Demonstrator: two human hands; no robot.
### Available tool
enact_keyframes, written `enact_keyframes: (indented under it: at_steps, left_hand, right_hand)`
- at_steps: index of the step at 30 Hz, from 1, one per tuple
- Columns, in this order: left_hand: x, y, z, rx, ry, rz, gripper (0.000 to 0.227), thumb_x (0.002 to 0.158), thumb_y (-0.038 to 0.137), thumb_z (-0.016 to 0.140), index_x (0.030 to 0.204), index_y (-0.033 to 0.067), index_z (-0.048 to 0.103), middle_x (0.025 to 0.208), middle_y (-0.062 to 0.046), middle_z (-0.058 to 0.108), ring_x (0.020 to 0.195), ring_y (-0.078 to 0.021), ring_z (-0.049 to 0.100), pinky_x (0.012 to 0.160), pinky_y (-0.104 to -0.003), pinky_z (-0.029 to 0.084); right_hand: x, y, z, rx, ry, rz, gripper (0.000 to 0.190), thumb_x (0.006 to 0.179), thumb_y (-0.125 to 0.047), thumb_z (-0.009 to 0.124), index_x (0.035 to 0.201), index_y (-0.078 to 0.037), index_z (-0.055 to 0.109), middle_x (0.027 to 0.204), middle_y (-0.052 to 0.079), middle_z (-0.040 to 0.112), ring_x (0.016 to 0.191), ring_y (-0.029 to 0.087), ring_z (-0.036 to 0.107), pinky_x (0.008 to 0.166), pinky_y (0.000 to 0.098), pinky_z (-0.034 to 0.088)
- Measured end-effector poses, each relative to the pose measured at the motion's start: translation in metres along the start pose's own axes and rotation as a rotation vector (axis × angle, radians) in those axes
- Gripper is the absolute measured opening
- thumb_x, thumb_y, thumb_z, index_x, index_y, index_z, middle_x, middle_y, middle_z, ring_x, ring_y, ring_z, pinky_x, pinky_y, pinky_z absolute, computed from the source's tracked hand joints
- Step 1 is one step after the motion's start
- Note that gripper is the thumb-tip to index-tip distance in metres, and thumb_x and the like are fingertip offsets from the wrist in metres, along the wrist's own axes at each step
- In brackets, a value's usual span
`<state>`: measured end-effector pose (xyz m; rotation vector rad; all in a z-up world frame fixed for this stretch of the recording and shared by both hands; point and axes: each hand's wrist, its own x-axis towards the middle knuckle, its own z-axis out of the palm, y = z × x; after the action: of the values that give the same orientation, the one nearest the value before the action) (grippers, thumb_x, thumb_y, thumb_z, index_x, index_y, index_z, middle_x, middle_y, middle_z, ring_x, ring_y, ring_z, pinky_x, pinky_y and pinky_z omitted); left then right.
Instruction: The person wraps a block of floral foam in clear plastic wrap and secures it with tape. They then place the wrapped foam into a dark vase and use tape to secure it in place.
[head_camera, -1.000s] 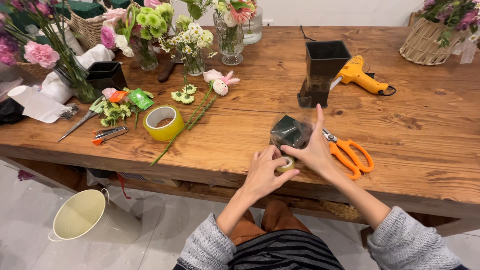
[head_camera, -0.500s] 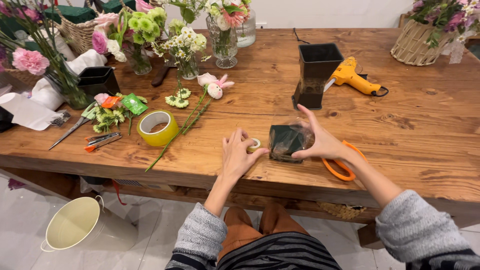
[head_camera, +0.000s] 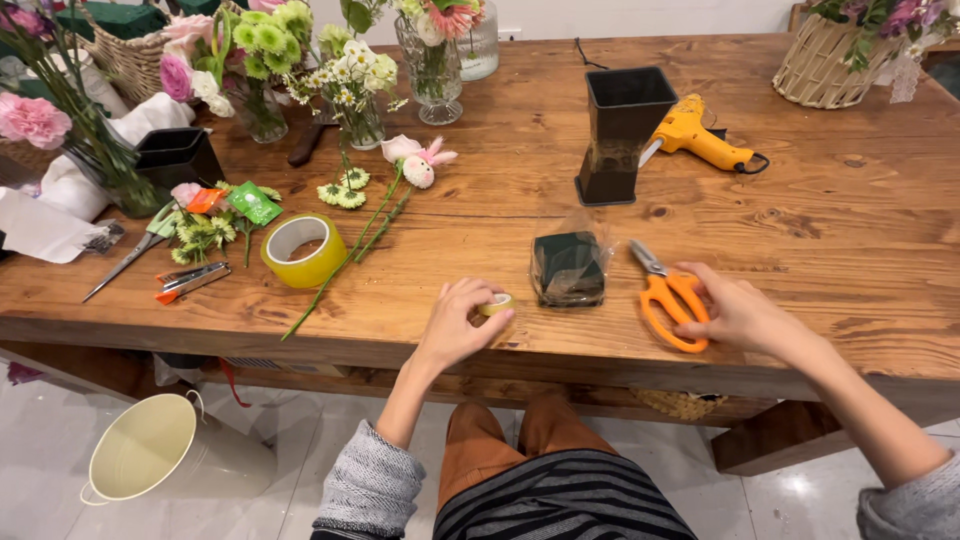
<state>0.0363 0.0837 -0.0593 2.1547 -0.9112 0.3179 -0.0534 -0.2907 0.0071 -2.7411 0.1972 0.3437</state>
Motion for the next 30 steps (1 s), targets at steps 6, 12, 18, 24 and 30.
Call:
enact_keyframes:
  at_steps: [6, 12, 18, 24, 30]
  left_hand:
    - [-0.002, -0.002, 0.002, -0.045, 0.053, 0.002, 0.022, 0.088, 0.037, 0.071, 0.086, 0.0148, 0.073, 0.101, 0.005, 0.072, 0.097, -0.0152, 0.061, 0.087, -0.034, 0.035]
    - [0.000, -0.002, 0.004, -0.070, 0.093, -0.010, 0.020, 0.086, 0.037, 0.073, 0.083, 0.0165, 0.073, 0.097, 0.006, 0.073, 0.096, -0.0143, 0.061, 0.085, -0.033, 0.035]
    - [-0.001, -0.003, 0.003, -0.100, 0.082, -0.064, 0.025, 0.083, 0.037, 0.076, 0.074, 0.0160, 0.065, 0.099, 0.006, 0.076, 0.093, -0.0134, 0.061, 0.087, -0.033, 0.034]
    - [0.000, 0.001, -0.008, -0.202, 0.052, -0.060, 0.016, 0.085, 0.034, 0.078, 0.079, 0.0212, 0.070, 0.099, 0.004, 0.076, 0.095, -0.0199, 0.067, 0.078, -0.032, 0.038]
    - [0.002, -0.021, 0.007, -0.244, 0.073, -0.131, 0.016, 0.085, 0.035, 0.078, 0.077, 0.0235, 0.070, 0.102, 0.006, 0.077, 0.099, -0.0165, 0.068, 0.083, -0.030, 0.040]
  right_hand:
    - [-0.030, 0.026, 0.013, 0.932, -0.267, -0.029, 0.064, 0.075, 0.010, 0.059, 0.136, -0.010, 0.062, 0.071, 0.002, 0.051, 0.049, 0.012, 0.046, 0.038, 0.0250, 0.039]
    - [-0.088, -0.026, 0.093, 1.538, -0.721, -0.302, 0.038, 0.099, -0.034, 0.050, 0.116, 0.000, 0.053, 0.088, 0.014, 0.055, 0.047, 0.016, 0.046, 0.037, 0.0278, 0.037]
    - [-0.027, -0.101, 0.158, 1.722, -0.755, -0.044, 0.083, 0.085, -0.080, 0.030, 0.115, -0.005, 0.052, 0.096, 0.022, 0.058, 0.061, 0.030, 0.054, 0.044, 0.0416, 0.046]
    - [-0.019, -0.137, 0.128, 1.463, -0.517, -0.025, 0.090, 0.087, -0.082, 0.031, 0.124, -0.001, 0.042, 0.094, 0.022, 0.053, 0.056, 0.032, 0.057, 0.043, 0.0434, 0.052]
    - [-0.039, -0.162, 0.088, 1.299, -0.376, -0.051, 0.073, 0.097, -0.073, 0.033, 0.090, -0.002, 0.050, 0.067, 0.006, 0.043, 0.041, 0.014, 0.045, 0.032, 0.0243, 0.041]
